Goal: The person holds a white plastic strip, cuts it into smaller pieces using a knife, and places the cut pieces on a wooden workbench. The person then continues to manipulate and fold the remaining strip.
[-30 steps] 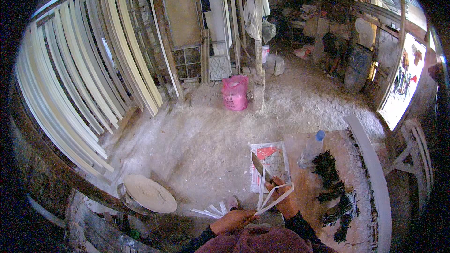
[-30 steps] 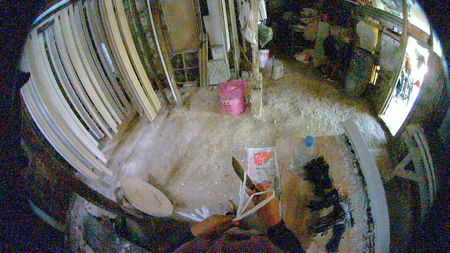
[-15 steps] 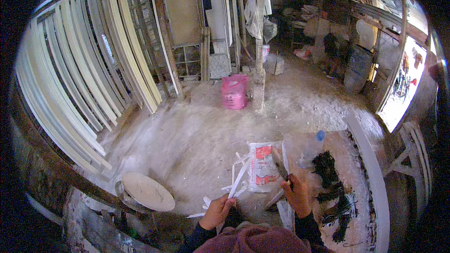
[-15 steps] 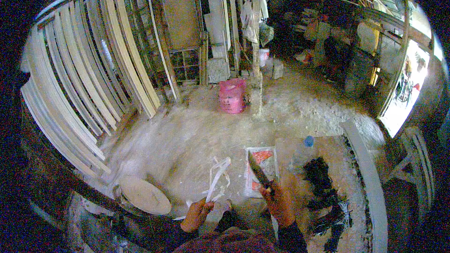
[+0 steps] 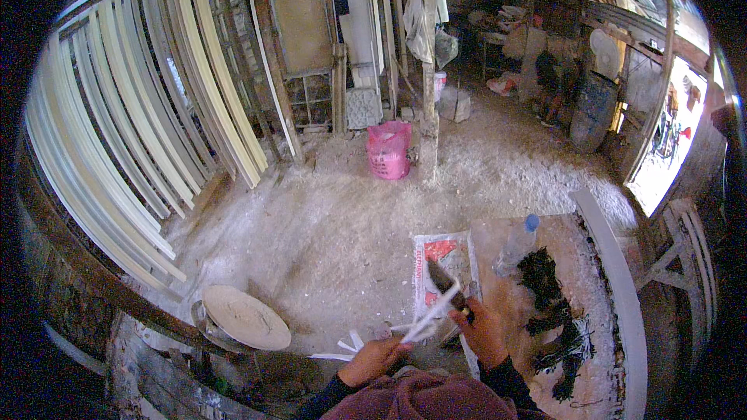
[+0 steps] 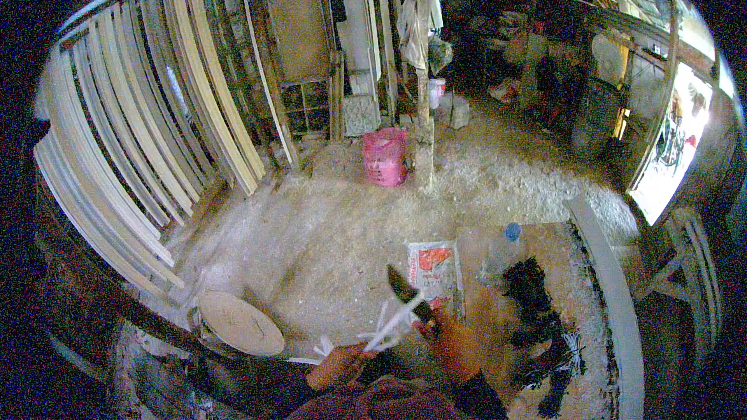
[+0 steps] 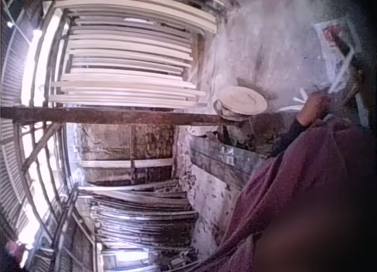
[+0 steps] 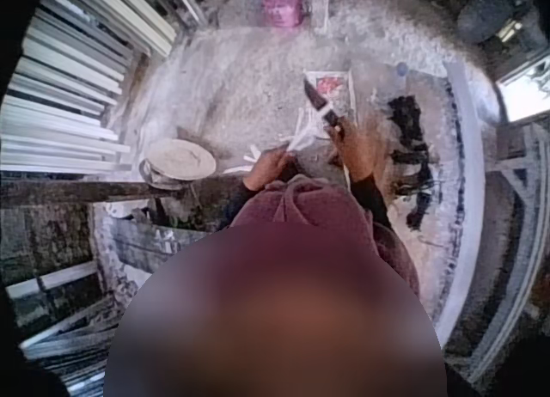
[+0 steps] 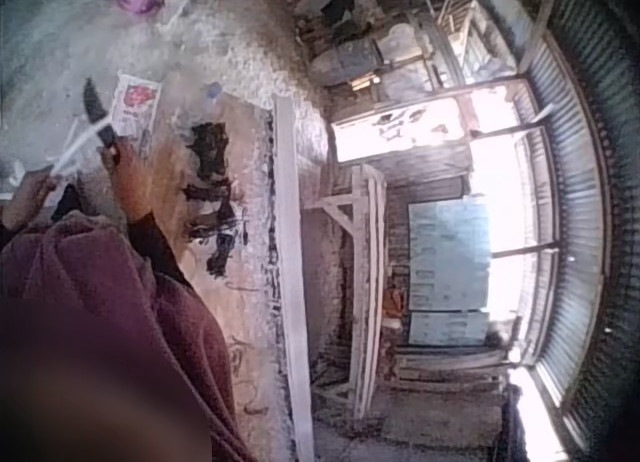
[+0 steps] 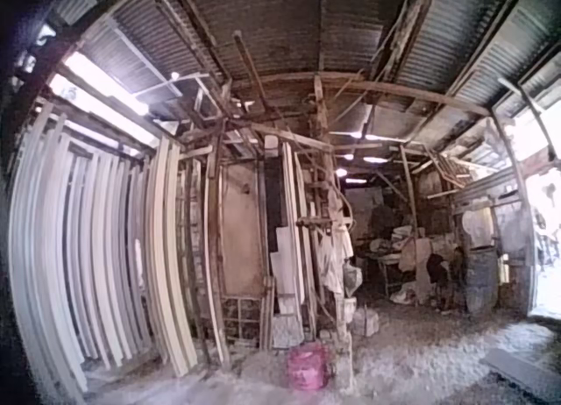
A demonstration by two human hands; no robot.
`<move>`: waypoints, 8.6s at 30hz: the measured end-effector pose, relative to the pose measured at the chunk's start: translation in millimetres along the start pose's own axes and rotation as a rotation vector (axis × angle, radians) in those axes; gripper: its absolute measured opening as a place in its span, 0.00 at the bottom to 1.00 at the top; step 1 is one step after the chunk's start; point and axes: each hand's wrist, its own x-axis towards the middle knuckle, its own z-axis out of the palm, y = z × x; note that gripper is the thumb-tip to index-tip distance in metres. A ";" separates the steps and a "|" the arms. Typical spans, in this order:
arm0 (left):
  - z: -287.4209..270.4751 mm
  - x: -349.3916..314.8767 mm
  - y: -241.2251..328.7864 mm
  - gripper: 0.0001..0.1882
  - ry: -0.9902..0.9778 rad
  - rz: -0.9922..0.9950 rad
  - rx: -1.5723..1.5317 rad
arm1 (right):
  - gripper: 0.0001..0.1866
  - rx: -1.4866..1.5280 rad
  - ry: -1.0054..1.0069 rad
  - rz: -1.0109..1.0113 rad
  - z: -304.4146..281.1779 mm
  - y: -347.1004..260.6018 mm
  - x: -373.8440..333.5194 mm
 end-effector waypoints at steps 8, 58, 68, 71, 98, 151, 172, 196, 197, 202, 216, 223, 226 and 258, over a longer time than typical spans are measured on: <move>30.8 21.0 -17.2 0.15 -0.218 0.288 0.259 | 0.15 0.047 0.026 0.071 -0.2 -4.0 11.6; 72.7 121.0 70.7 0.16 -0.349 0.027 -1.234 | 0.17 0.367 -0.046 0.598 -42.5 52.5 -104.5; 144.7 193.4 125.2 0.15 -0.935 0.014 -1.055 | 0.10 0.407 0.739 0.454 -39.9 68.0 -103.4; 170.2 211.6 129.3 0.10 -1.152 -0.018 -1.040 | 0.07 0.537 0.888 0.583 -50.1 69.0 -126.8; 279.1 212.9 65.1 0.13 -1.157 1.101 0.028 | 0.15 0.202 1.661 0.945 -24.6 139.3 -223.8; 115.8 152.3 85.1 0.12 -1.125 0.446 -0.062 | 0.06 0.825 0.786 0.448 7.9 43.3 -144.6; 99.1 192.1 53.2 0.11 -1.257 0.726 0.118 | 0.07 0.587 0.957 0.640 44.3 -11.7 -113.2; 244.1 78.5 165.3 0.07 -1.314 0.647 -0.114 | 0.06 0.554 1.279 0.541 -49.0 6.2 -263.7; 249.2 73.8 169.9 0.07 -1.323 0.611 -0.112 | 0.06 0.503 1.277 0.572 -50.9 12.5 -270.3; 276.5 49.4 180.6 0.08 -1.437 0.293 -0.369 | 0.04 0.633 1.262 0.736 -52.4 13.1 -295.6; 311.5 56.2 209.0 0.04 -1.405 0.066 -0.630 | 0.05 0.297 1.108 0.825 -67.9 30.9 -331.3; 309.0 64.9 218.2 0.06 -1.374 0.422 -0.451 | 0.05 0.569 1.213 0.607 -73.6 34.9 -314.9; 305.1 67.7 216.0 0.08 -1.512 0.597 -0.143 | 0.06 0.748 1.235 0.668 -81.2 28.8 -307.4; 292.6 67.1 185.5 0.10 -1.436 0.401 -0.374 | 0.02 0.662 1.326 0.619 -61.8 29.8 -299.7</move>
